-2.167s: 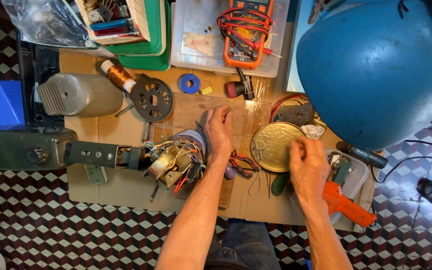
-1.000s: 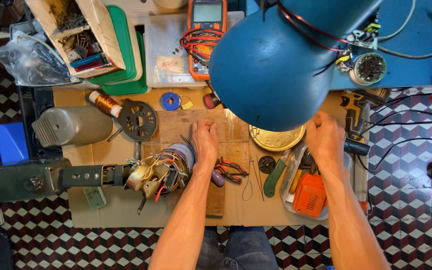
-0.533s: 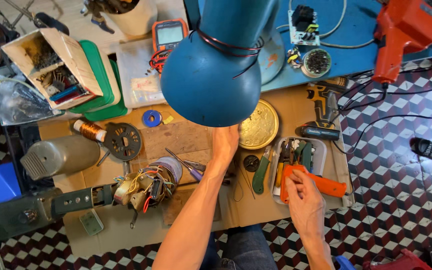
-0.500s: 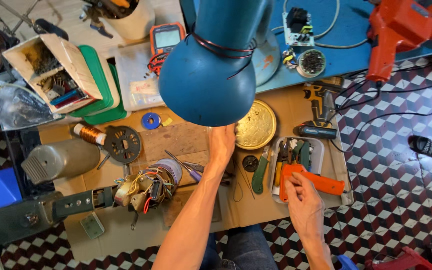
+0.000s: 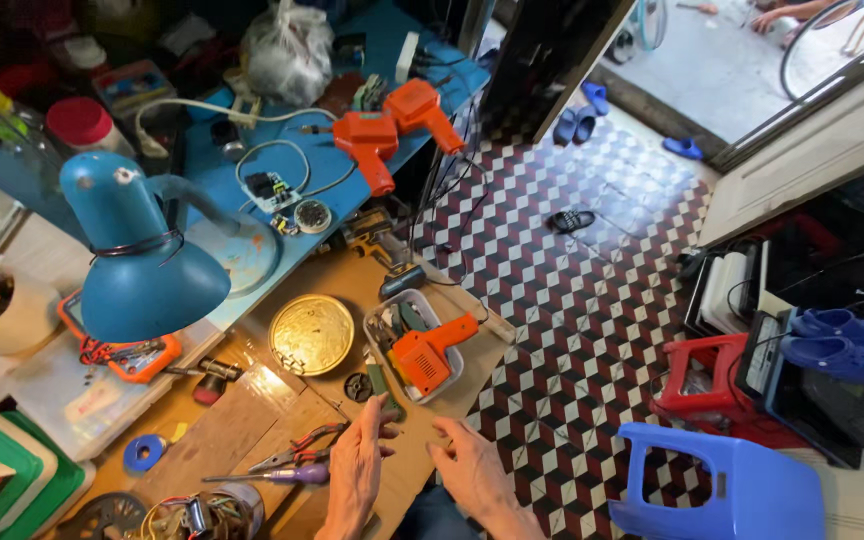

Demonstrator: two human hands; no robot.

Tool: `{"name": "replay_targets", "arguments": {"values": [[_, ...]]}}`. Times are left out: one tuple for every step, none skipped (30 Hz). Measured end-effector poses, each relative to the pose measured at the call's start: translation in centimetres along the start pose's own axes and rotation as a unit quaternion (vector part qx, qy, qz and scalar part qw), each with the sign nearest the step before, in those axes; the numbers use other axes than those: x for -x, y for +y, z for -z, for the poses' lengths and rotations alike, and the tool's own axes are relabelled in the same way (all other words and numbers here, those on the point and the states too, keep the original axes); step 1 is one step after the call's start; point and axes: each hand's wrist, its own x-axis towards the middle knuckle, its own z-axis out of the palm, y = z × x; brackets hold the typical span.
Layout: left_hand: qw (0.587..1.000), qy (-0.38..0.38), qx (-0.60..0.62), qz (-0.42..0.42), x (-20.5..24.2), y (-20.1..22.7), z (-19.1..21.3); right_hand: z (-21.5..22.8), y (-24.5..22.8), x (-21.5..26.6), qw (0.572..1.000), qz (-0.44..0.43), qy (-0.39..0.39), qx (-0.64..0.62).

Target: The person disassembles a small electrical motor, removes the rotor, and cleans internal components with a cloth and screwdriver. The person uses pliers and a cordless drill to manipulate parts and wires on a cluttered workbench.

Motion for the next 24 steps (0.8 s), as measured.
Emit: {"name": "replay_targets", "arguments": {"values": [[1.000,-0.001,0.006,0.002,0.5,-0.2,0.0,0.1,-0.1,0.9,1.000,-0.010,0.000,0.015],[1.000,-0.002,0.011,0.006,1.0,-0.5,0.0,0.2,-0.1,2.0,0.999,-0.022,-0.002,0.030],[1.000,-0.003,0.016,0.009,1.4,-1.0,0.1,0.4,-0.1,2.9,0.998,-0.034,-0.003,0.044],[1.000,0.000,0.022,0.006,1.8,-1.6,0.2,0.8,-0.1,3.6,0.998,-0.036,-0.007,0.052],[1.000,0.003,0.027,0.002,1.9,-2.1,0.4,1.2,-0.1,4.1,0.997,-0.039,-0.011,0.060],[0.999,0.009,0.032,0.000,1.8,-2.7,0.7,1.5,-0.3,4.5,0.997,-0.041,-0.018,0.066],[0.999,0.010,0.043,-0.014,1.3,-3.2,1.1,1.9,-0.5,4.5,0.998,-0.016,-0.009,0.052],[0.998,0.013,0.056,-0.022,1.4,-4.2,1.5,2.2,-0.5,4.9,0.999,0.006,-0.007,0.040],[0.997,0.016,0.068,-0.030,1.4,-5.3,2.0,2.4,-0.7,5.4,0.999,0.028,-0.006,0.028],[0.996,0.034,0.079,-0.017,1.2,-6.4,2.6,2.4,-0.9,5.6,0.997,0.070,0.001,0.032],[0.995,0.048,0.090,-0.006,0.8,-7.3,3.4,2.3,-1.3,5.7,0.993,0.112,0.007,0.036],[0.993,0.061,0.099,-0.003,0.3,-7.7,4.1,2.7,-1.9,5.8,0.987,0.155,0.016,0.041],[0.992,0.063,0.105,-0.003,-0.1,-7.9,4.6,3.3,-2.5,5.9,0.985,0.167,0.003,0.047],[0.992,0.070,0.107,-0.001,-0.2,-8.3,5.5,3.5,-3.0,6.1,0.983,0.178,-0.013,0.049],[0.991,0.077,0.110,-0.005,-0.1,-8.6,6.2,3.7,-3.5,6.1,0.980,0.189,-0.029,0.052],[0.989,0.092,0.113,-0.011,1.1,-9.4,6.8,3.6,-3.7,6.4,0.972,0.229,-0.016,0.050],[0.986,0.111,0.120,-0.021,2.5,-10.0,7.3,3.5,-3.9,6.6,0.962,0.269,-0.003,0.048],[0.982,0.138,0.128,-0.030,5.0,-10.8,7.9,3.3,-4.0,6.8,0.950,0.308,0.006,0.044],[0.976,0.167,0.120,-0.071,5.9,-10.4,8.1,3.1,-4.1,6.9,0.948,0.315,-0.002,0.047],[0.970,0.193,0.110,-0.101,7.6,-10.0,8.2,2.9,-4.2,7.0,0.946,0.321,-0.011,0.050],[0.963,0.221,0.089,-0.130,9.1,-9.3,8.1,2.6,-4.3,7.1,0.943,0.327,-0.021,0.052],[0.958,0.239,0.074,-0.140,11.0,-8.6,7.8,2.6,-4.2,7.5,0.948,0.314,-0.024,0.053],[0.953,0.257,0.058,-0.150,12.7,-7.5,7.7,2.6,-3.9,8.1,0.952,0.300,-0.028,0.054],[0.949,0.279,0.047,-0.138,14.5,-6.6,7.8,1.7,-4.5,8.5,0.951,0.302,-0.050,0.051]]}}
